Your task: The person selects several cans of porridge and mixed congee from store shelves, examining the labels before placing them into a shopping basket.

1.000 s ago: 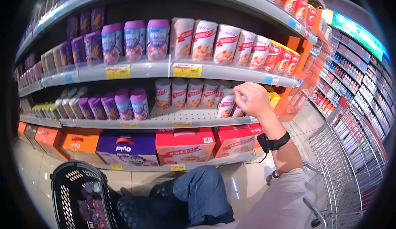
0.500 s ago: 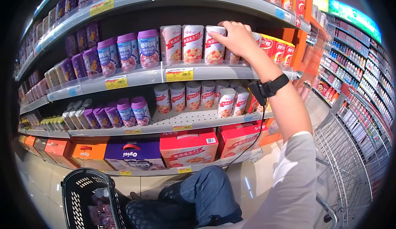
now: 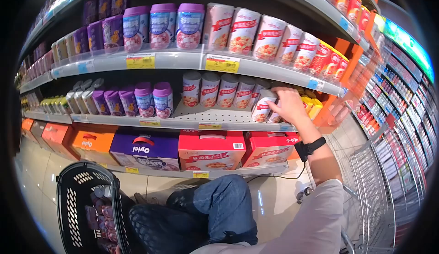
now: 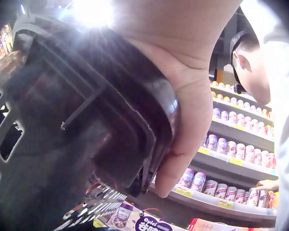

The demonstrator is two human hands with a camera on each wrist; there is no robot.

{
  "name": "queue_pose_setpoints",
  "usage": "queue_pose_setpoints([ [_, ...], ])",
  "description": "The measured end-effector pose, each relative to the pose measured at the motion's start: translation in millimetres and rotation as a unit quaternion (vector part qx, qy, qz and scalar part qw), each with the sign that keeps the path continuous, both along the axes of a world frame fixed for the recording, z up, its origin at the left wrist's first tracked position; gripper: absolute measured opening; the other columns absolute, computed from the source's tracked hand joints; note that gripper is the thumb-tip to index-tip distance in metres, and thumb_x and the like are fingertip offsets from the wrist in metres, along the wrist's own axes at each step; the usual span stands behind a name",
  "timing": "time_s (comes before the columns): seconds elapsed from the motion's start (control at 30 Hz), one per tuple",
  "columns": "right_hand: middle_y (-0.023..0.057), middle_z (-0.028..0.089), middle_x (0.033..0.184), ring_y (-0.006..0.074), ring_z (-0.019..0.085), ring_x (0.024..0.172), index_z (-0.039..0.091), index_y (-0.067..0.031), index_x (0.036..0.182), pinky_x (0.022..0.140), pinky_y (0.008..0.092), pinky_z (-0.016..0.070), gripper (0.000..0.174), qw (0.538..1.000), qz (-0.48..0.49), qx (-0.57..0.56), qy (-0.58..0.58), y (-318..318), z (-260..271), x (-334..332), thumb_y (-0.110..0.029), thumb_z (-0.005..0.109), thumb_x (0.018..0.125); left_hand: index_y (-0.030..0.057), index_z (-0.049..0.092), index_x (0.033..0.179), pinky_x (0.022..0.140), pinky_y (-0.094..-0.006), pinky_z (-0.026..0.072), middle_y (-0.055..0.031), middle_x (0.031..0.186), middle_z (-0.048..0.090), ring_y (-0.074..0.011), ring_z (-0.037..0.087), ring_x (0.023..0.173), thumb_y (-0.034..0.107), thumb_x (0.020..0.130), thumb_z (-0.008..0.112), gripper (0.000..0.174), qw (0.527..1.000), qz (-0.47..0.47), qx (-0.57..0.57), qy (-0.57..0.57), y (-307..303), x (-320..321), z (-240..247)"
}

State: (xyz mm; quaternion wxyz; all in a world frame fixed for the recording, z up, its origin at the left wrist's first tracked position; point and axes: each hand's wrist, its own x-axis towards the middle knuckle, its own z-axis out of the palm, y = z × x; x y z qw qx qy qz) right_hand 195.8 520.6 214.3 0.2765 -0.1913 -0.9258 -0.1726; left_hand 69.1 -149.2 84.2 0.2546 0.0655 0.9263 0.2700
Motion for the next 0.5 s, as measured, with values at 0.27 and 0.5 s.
queue_pose_setpoints([
  [0.27, 0.0264, 0.066, 0.122, 0.0387, 0.064, 0.115, 0.062, 0.0063, 0.127, 0.102, 0.0443, 0.048, 0.054, 0.994, -0.016, -0.107, -0.018, 42, -16, -6, -0.03, 0.072, 0.089, 0.0043, 0.044, 0.146, 0.092, -0.0482, 0.0504, -0.0256, 0.117, 0.065, -0.045, 0.061, 0.11, 0.018, 0.082, 0.074, 0.072, 0.996, 0.036, 0.05, 0.064, -15, -7, -35],
  [0.5, 0.0231, 0.065, 0.129, 0.0371, 0.061, 0.12, 0.062, -0.0001, 0.131, 0.104, 0.0434, 0.0449, 0.063, 0.992, -0.111, -0.033, -0.055, 91, -20, -15, -0.044, 0.075, 0.087, 0.0011, 0.046, 0.14, 0.09, -0.0468, 0.052, -0.0233, 0.114, 0.066, -0.041, 0.064, 0.105, 0.028, 0.088, 0.071, 0.063, 0.994, 0.041, 0.07, 0.073, -24, 1, -35],
])
